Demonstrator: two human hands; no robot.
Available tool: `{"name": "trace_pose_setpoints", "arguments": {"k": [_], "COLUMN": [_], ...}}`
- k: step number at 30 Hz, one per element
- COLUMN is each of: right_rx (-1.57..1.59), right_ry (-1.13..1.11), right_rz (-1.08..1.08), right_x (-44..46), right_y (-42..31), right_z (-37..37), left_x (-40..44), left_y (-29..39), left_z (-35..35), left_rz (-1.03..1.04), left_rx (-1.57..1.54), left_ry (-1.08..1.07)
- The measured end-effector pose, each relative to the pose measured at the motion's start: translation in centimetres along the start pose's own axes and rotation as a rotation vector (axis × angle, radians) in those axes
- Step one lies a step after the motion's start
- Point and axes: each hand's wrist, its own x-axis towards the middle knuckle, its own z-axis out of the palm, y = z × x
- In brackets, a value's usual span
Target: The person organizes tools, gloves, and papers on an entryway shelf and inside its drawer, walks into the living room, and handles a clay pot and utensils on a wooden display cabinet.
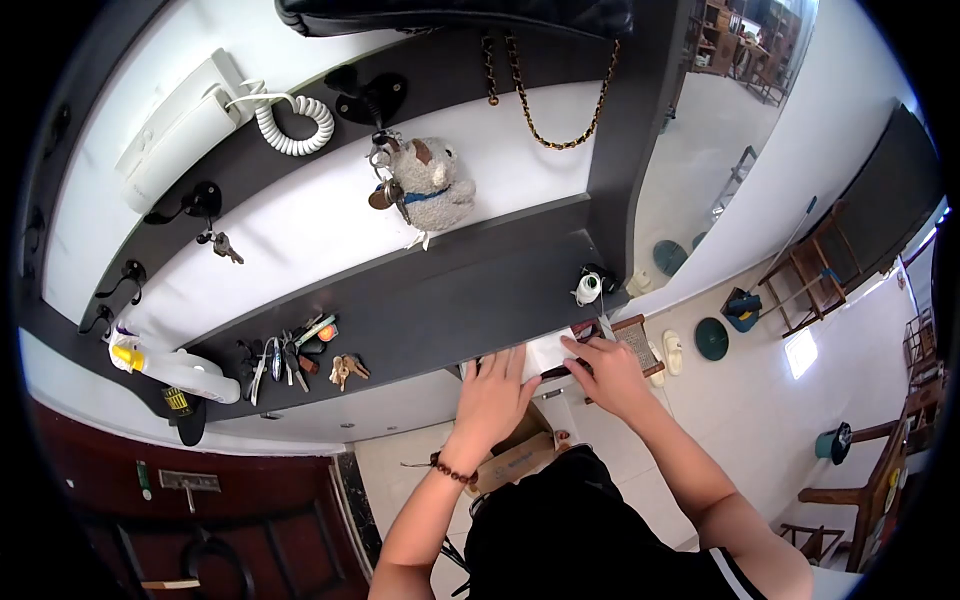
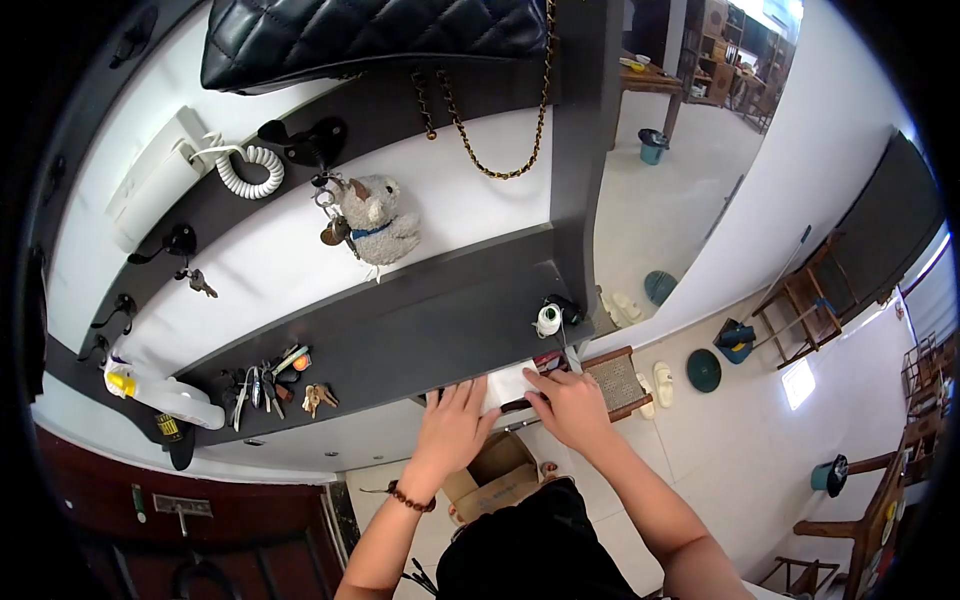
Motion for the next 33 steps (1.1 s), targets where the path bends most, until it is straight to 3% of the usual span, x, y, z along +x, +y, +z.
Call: {"name": "trace_pose_setpoints", "arguments": {"k": [5,7,12,14,17,19,30,33], "right_rx": [0.046,0.046,0.085,0.110,0.065,-0.084,-0.088,0.119], "right_ry": [-0.037,0.034,0.200,0.280,0.210,0.010,-0.036,-0.020], "right_rz": [0.044,-0.055,-0.057,-0.037,-0.026,-0.044,-0.109,-0.107], "right_x": [-0.2,-0.6,0.4,2.4,6.2,7.7,8.4,6.5], "right_y": [0.2,-0.1,0.2,0.3,-0.2,0.1,1.1,-0.5], "right_z": [0.0,-0.8,-4.0,-5.9,-8.3,-8.1,-7.4,-9.9], "left_x": [-2.4,-2.9,-3.6,-3.3,-2.5,-2.6,-3.5,-3.7], "left_y": [0.6,0.5,1.0,1.5,2.4,2.3,1.3,1.2], "left_z": [-0.9,-0.7,-1.0,-0.9,-0.3,0.4,0.5,0.4], "left_rz": [0.172,0.147,0.109,0.191,0.223,0.220,0.158,0.158], "left_rx": [0.068,0.011,-0.099,-0.052,-0.008,0.058,0.082,0.070], "left_ry": [0.130,0.152,0.216,0.198,0.143,0.108,0.099,0.097]}}
